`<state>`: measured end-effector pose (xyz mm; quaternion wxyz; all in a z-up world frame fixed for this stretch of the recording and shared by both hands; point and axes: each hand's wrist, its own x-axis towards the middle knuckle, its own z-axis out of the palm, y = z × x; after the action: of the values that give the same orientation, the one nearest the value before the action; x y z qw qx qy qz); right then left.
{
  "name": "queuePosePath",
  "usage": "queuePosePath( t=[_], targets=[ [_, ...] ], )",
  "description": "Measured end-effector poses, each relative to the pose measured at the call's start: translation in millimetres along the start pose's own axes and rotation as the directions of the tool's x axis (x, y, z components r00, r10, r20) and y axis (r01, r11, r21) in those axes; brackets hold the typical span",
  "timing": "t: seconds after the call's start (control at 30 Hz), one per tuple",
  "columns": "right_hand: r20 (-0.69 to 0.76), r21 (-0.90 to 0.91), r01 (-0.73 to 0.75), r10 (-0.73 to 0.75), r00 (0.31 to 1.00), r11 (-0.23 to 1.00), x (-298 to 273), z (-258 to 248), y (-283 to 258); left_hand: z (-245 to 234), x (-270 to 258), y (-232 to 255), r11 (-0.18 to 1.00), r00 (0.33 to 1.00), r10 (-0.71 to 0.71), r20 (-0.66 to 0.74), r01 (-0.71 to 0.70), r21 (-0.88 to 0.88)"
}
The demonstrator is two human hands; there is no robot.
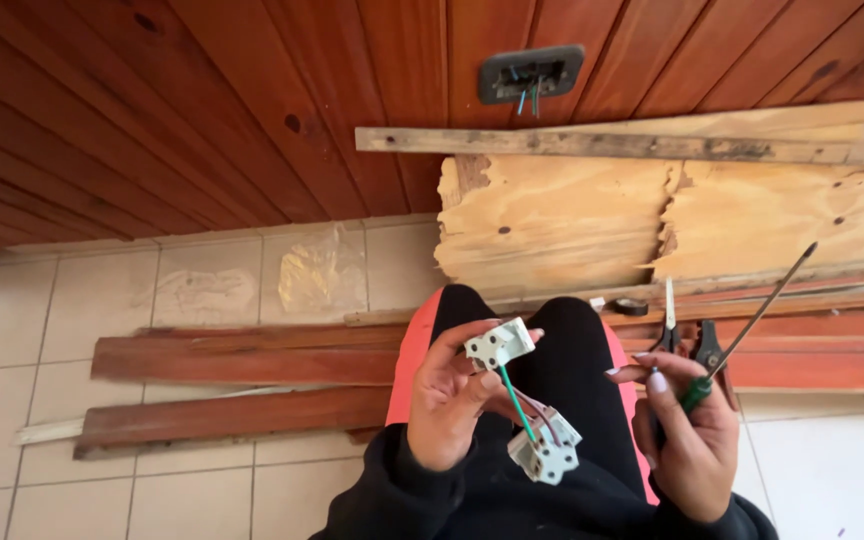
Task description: Connecting electrical wires to outlet modules using a screwdriver while seated on the floor.
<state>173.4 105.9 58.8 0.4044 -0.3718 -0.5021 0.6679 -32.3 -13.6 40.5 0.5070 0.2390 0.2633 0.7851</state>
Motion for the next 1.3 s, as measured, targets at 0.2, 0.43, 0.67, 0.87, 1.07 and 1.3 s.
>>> queuePosePath(
  t=[0.2,0.43,0.67,0.87,1.07,1.3],
  targets=[
    [0.038,0.066,-0.017,0.015,0.999,0.998,5,11,3,-4,-8,5,0.999,0.999,-0.005,0.040,0.007,-0.042],
    [-0.004,0.032,-0.049,0.049,0.999,0.998,4,29,0,-15,-15,4,0.953,0.982,-0.185,-0.029,0.172,-0.248],
    [0.087,-0.045,0.017,-0.013,0.996,0.999,6,29,-2,-14,-15,1,0.921,0.973,-0.219,-0.069,0.183,-0.343],
    [-0.043,-0.145,0.101,-0.109,0.993,0.984,1,24,-7,1,-16,6,0.961,0.990,-0.096,-0.099,0.067,-0.269],
    [0.103,-0.245,0.150,-0.128,0.986,0.958,-11,27,-28,23,-22,15,0.999,0.995,0.038,-0.087,-0.036,0.020],
    [0.215,-0.327,0.226,-0.161,0.963,0.917,-23,25,-30,39,-33,11,0.994,0.995,0.094,-0.019,-0.093,0.058]
  ],
)
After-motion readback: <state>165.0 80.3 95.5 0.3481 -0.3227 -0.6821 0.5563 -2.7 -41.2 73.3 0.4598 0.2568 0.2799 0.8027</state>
